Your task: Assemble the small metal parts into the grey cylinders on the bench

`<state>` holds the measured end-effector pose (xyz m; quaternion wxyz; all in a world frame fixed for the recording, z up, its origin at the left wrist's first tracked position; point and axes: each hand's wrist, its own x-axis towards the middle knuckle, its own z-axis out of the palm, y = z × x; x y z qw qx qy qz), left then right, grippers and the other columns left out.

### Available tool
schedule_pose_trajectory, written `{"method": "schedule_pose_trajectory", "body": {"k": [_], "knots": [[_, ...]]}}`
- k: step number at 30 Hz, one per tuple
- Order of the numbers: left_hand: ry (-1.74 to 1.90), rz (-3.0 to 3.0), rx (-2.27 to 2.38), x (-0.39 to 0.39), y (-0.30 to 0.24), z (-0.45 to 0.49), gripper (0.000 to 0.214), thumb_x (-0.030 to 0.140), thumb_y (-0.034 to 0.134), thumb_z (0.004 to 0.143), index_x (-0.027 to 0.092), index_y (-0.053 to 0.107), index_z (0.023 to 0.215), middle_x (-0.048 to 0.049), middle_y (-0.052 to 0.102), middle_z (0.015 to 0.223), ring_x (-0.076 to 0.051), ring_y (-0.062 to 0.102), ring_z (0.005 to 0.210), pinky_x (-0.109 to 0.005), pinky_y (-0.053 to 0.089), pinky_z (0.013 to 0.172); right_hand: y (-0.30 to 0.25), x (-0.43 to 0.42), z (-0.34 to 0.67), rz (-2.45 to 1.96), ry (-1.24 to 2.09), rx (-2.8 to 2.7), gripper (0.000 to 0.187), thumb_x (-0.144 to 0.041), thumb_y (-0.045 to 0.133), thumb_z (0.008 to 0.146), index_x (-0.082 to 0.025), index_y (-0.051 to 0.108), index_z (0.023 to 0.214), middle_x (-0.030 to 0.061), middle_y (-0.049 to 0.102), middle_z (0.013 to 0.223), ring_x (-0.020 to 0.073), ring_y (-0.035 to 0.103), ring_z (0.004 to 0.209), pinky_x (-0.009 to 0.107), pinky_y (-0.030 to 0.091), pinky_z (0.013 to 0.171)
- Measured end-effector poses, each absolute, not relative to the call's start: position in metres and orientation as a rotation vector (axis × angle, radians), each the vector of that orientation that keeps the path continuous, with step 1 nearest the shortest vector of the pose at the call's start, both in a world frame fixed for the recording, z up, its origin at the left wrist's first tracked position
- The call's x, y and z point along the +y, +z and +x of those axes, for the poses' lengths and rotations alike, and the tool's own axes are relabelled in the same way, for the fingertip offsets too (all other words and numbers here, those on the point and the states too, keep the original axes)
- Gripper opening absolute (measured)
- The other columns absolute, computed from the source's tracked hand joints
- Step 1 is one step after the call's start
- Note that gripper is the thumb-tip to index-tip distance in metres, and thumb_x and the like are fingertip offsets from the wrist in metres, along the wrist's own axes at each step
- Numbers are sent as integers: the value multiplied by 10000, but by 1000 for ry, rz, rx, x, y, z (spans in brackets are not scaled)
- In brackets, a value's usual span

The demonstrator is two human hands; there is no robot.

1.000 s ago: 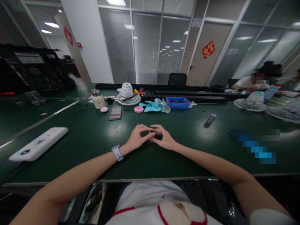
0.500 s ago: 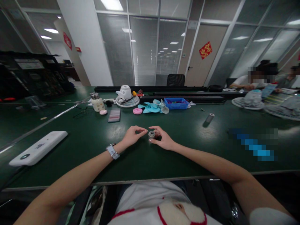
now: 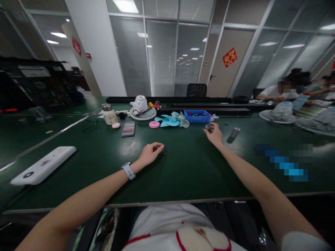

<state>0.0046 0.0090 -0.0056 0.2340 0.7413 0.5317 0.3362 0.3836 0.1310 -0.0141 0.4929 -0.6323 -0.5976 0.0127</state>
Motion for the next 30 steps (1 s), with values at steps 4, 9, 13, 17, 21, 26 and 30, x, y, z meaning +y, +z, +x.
{"method": "schedule_pose_trajectory", "body": {"k": [4, 9, 13, 17, 21, 26, 30], "knots": [[969, 1960, 1488, 12, -11, 5, 420, 515, 482, 906, 205, 712, 1073, -52, 733, 928, -207, 650, 825, -322, 479, 731, -21, 145, 418, -1699, -11, -1322, 515, -370, 659, 768, -209, 499, 1230, 109, 700, 1089, 263, 687, 925, 425, 511, 858], [999, 1930, 1491, 14, -14, 4, 380, 507, 508, 893, 211, 704, 1028, -43, 733, 910, -202, 652, 826, -319, 478, 745, -23, 146, 425, -1826, -1, -1294, 544, -372, 646, 782, -181, 467, 1259, 151, 674, 1124, 299, 655, 993, 463, 490, 891], [1023, 1925, 1510, 14, -14, 4, 350, 493, 526, 883, 216, 705, 1002, -38, 729, 896, -201, 650, 833, -313, 475, 732, -11, 133, 401, -1761, -278, -1355, 666, -363, 640, 795, -109, 399, 1361, 259, 489, 1386, 370, 474, 1285, 544, 400, 1009], [1042, 1930, 1520, 14, -14, 4, 345, 485, 524, 880, 214, 707, 992, -37, 726, 880, -199, 649, 812, -309, 476, 712, 5, 98, 345, -1382, -307, -1804, 541, -364, 557, 901, -158, 468, 1393, 197, 452, 1475, 339, 397, 1378, 572, 300, 1113], [1051, 1927, 1524, 14, -14, 4, 336, 471, 522, 882, 208, 704, 986, -41, 725, 883, -197, 648, 805, -305, 474, 705, 6, 50, 279, -867, 60, -2358, 426, -353, 515, 959, -284, 553, 1378, 78, 504, 1475, 272, 436, 1379, 537, 324, 1130], [1077, 1940, 1505, 12, -14, 7, 320, 453, 510, 889, 203, 696, 962, -35, 722, 855, -196, 649, 801, -304, 477, 713, -9, 20, 236, -533, 410, -2553, 399, -290, 539, 960, -305, 585, 1356, 41, 570, 1412, 231, 491, 1345, 475, 387, 1114], [1089, 1936, 1504, 11, -13, 8, 313, 453, 517, 882, 205, 696, 945, -33, 720, 844, -191, 645, 784, -301, 477, 709, -11, 20, 233, -592, 413, -2506, 321, -296, 607, 927, -295, 674, 1241, 39, 694, 1238, 234, 607, 1217, 446, 456, 1039]]}}
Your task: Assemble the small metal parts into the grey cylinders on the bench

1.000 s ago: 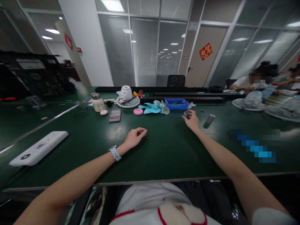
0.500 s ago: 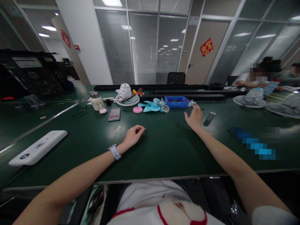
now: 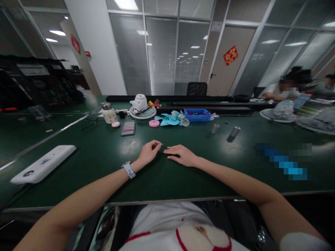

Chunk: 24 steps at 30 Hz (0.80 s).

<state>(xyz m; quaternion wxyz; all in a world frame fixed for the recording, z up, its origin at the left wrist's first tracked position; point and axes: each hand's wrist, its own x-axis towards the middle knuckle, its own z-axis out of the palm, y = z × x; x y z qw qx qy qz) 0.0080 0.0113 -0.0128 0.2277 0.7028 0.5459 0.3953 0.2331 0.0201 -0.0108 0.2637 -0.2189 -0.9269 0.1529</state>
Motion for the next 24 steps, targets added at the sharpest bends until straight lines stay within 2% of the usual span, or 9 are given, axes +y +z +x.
{"method": "schedule_pose_trajectory", "body": {"k": [5, 11, 16, 20, 24], "knots": [[1075, 1943, 1497, 11, -13, 7, 316, 454, 513, 884, 208, 699, 956, -28, 707, 817, -188, 639, 761, -306, 475, 708, -4, 22, 238, -744, 319, -2431, 145, -305, 675, 886, -285, 751, 1009, 26, 756, 1062, 225, 683, 1047, 433, 480, 950], [1044, 1944, 1524, 10, -11, 6, 328, 468, 520, 884, 213, 706, 974, -34, 717, 858, -199, 642, 798, -306, 471, 701, -5, 42, 257, -886, 246, -2339, 85, -279, 673, 878, -249, 746, 908, 54, 744, 1037, 247, 666, 1036, 458, 473, 928], [1032, 1949, 1508, 8, -10, 6, 328, 460, 509, 898, 213, 703, 989, -36, 715, 888, -198, 639, 805, -304, 472, 696, 10, 76, 301, -1056, -32, -2216, 136, -310, 622, 903, -234, 735, 902, 70, 738, 1018, 278, 655, 1016, 474, 453, 932], [1037, 1939, 1497, 10, -12, 5, 332, 471, 512, 899, 215, 703, 991, -36, 719, 900, -199, 641, 820, -306, 475, 708, 31, 108, 363, -1424, -299, -1860, 237, -338, 554, 923, -188, 735, 955, 121, 720, 1055, 306, 635, 998, 446, 448, 911], [1036, 1927, 1490, 11, -14, 6, 335, 469, 506, 902, 210, 696, 996, -33, 714, 877, -194, 640, 796, -310, 476, 722, 36, 128, 414, -1738, -372, -1552, 278, -321, 527, 919, -155, 729, 1012, 153, 707, 1075, 304, 621, 991, 397, 452, 838]]}}
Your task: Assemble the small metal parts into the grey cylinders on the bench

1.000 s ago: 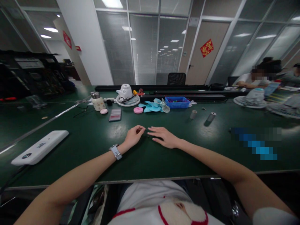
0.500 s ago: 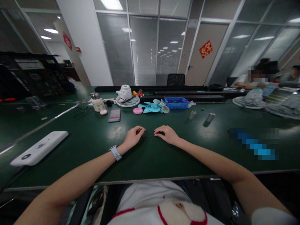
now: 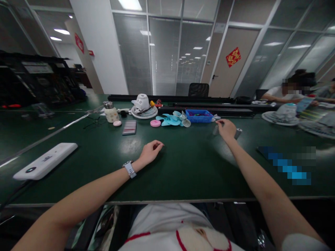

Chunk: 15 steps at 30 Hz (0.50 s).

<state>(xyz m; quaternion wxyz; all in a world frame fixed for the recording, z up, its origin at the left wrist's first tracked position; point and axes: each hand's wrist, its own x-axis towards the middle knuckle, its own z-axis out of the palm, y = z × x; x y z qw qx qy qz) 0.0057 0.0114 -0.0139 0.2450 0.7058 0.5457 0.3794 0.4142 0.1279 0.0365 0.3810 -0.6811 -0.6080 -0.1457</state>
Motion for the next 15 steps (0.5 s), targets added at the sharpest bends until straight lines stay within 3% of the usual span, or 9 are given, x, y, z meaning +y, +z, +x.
{"method": "schedule_pose_trajectory", "body": {"k": [7, 15], "knots": [[1030, 1905, 1490, 12, -14, 7, 335, 457, 505, 897, 195, 693, 990, -34, 705, 843, -191, 632, 778, -310, 476, 734, 21, 135, 435, -1950, -254, -1444, 266, -352, 558, 905, -184, 737, 1008, 138, 710, 984, 268, 605, 853, 354, 418, 741], [1039, 1914, 1490, 13, -16, 6, 323, 453, 511, 893, 203, 694, 985, -28, 701, 839, -187, 631, 771, -303, 465, 715, 19, 137, 434, -1877, -296, -1393, 291, -375, 529, 911, -195, 729, 1023, 129, 715, 978, 265, 616, 848, 351, 423, 734]]}}
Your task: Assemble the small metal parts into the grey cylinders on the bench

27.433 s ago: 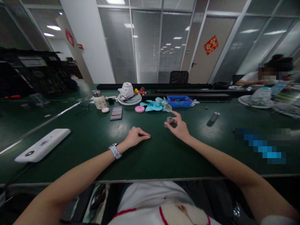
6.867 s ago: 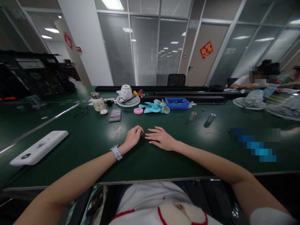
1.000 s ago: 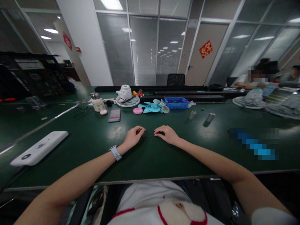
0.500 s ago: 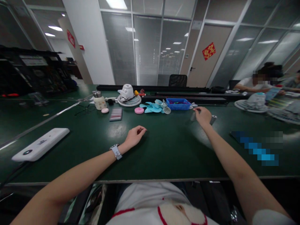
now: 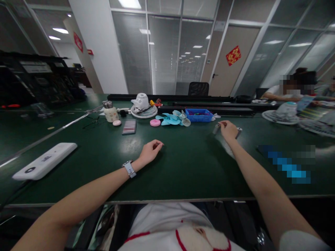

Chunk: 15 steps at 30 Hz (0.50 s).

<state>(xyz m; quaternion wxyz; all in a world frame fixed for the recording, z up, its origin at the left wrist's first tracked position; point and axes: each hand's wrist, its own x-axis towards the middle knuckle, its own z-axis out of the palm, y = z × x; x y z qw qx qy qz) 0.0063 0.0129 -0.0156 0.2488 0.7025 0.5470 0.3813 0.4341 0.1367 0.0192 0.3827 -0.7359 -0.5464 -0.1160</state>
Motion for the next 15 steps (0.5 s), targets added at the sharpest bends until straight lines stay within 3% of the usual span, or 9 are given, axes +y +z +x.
{"method": "schedule_pose_trajectory", "body": {"k": [15], "knots": [[1015, 1932, 1495, 11, -13, 7, 336, 463, 499, 902, 205, 690, 1001, -29, 702, 842, -191, 637, 779, -309, 453, 710, 17, 134, 432, -1937, -280, -1501, 347, -434, 487, 931, -216, 732, 1045, 123, 725, 1028, 284, 642, 916, 370, 452, 771]]}}
